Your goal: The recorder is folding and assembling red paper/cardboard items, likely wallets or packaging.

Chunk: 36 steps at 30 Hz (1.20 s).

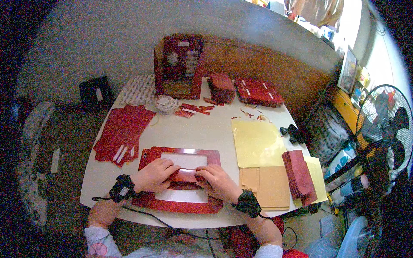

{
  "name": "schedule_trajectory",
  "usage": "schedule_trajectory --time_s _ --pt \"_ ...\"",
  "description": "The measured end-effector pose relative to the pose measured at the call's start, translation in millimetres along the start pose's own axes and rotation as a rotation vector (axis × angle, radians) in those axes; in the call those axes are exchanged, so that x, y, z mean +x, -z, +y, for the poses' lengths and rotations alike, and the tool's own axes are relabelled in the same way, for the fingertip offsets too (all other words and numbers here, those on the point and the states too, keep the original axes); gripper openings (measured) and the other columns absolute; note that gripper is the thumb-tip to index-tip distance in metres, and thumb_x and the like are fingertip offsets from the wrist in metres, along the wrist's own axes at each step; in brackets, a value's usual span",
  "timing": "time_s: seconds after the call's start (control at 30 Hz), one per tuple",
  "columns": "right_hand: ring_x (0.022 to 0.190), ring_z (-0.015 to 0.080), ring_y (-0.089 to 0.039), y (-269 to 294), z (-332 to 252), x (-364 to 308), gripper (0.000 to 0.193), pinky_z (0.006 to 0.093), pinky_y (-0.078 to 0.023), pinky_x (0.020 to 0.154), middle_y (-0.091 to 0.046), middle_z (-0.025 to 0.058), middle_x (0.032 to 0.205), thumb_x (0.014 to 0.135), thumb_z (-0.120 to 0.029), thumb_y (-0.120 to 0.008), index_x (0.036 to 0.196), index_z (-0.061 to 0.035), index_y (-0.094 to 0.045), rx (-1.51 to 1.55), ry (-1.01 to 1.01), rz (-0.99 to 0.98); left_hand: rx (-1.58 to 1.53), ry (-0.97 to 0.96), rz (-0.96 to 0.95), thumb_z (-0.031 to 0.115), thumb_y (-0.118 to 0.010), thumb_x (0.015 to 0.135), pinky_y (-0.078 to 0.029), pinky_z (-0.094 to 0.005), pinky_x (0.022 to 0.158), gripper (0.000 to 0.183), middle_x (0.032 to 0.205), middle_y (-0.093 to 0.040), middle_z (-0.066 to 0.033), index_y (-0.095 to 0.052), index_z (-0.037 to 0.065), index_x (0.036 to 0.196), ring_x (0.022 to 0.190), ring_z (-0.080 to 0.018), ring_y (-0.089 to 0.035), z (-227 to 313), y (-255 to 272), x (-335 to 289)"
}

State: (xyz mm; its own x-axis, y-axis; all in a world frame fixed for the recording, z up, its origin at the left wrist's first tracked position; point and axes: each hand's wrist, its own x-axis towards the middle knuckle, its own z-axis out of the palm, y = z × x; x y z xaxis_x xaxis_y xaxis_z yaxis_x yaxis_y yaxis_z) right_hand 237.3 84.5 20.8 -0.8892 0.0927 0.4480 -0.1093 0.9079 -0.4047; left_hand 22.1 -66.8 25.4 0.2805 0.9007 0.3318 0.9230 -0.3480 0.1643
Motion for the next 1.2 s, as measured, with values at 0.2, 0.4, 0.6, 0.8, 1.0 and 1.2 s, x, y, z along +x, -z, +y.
schedule_trajectory --time_s 0.2,0.4,0.6,0.8,1.0,1.2 --pt "0.104 0.031 -0.055 1.5 -1.2 3.1 0.028 0.0401 -0.044 0.09 -0.06 0.0107 0.109 0.077 -0.009 -0.069 0.103 -0.0054 -0.059 -0.026 0.048 0.01 0.032 0.042 -0.064 0.006 -0.057 0.072 -0.047 -0.0399 0.079 0.04 0.092 -0.052 -0.0162 -0.049 -0.003 0.11 0.088 -0.0322 -0.057 -0.7 -12.7 0.4" --pt "0.099 0.0311 -0.057 1.6 -2.1 4.5 0.025 0.0409 -0.046 0.088 -0.061 0.0104 0.107 0.078 -0.014 -0.068 0.099 -0.0055 -0.058 -0.069 0.058 0.014 0.074 0.041 -0.019 0.005 -0.05 0.078 -0.047 -0.0387 0.079 0.036 0.095 -0.052 -0.0163 -0.048 -0.004 0.113 0.089 -0.0327 -0.056 0.4 -20.4 -0.3" --pt "0.101 0.0293 -0.057 -4.5 0.6 2.8 0.034 0.0396 -0.046 0.087 -0.06 0.0094 0.111 0.078 -0.016 -0.068 0.109 -0.0072 -0.059 -0.17 0.076 -0.042 0.102 0.025 -0.019 0.023 -0.053 0.087 -0.043 -0.0423 0.09 0.055 0.108 -0.05 -0.0191 -0.039 -0.005 0.131 0.101 -0.0316 -0.052 17.2 -22.7 4.0" --pt "0.096 0.0302 -0.059 -6.6 -2.8 3.3 0.026 0.0398 -0.047 0.086 -0.061 0.0111 0.111 0.08 -0.011 -0.067 0.105 -0.0051 -0.062 -0.14 0.082 0.017 0.147 0.012 -0.02 0.04 -0.043 0.095 -0.023 -0.0497 0.11 0.066 0.142 -0.033 -0.0254 -0.027 -0.007 0.139 0.132 -0.0384 -0.032 14.3 -30.9 -0.5" --pt "0.1 0.0288 -0.06 -10.6 -3.0 2.4 0.023 0.0413 -0.047 0.089 -0.062 0.0106 0.109 0.083 -0.012 -0.064 0.105 -0.0055 -0.062 -0.106 0.033 -0.002 0.181 0.011 -0.099 0.038 -0.041 0.095 -0.022 -0.051 0.11 0.063 0.144 -0.033 -0.0229 -0.029 -0.006 0.139 0.137 -0.0325 -0.029 9.1 -35.8 0.2" --pt "0.098 0.0307 -0.059 -10.3 -2.9 2.4 0.022 0.0401 -0.048 0.086 -0.061 0.0117 0.109 0.082 -0.01 -0.064 0.103 -0.0041 -0.061 -0.093 0.023 0.006 0.114 0.01 -0.094 0.037 -0.039 0.096 -0.022 -0.0519 0.11 0.061 0.144 -0.032 -0.0222 -0.029 -0.005 0.139 0.137 -0.0321 -0.029 6.4 -37.3 -0.6"
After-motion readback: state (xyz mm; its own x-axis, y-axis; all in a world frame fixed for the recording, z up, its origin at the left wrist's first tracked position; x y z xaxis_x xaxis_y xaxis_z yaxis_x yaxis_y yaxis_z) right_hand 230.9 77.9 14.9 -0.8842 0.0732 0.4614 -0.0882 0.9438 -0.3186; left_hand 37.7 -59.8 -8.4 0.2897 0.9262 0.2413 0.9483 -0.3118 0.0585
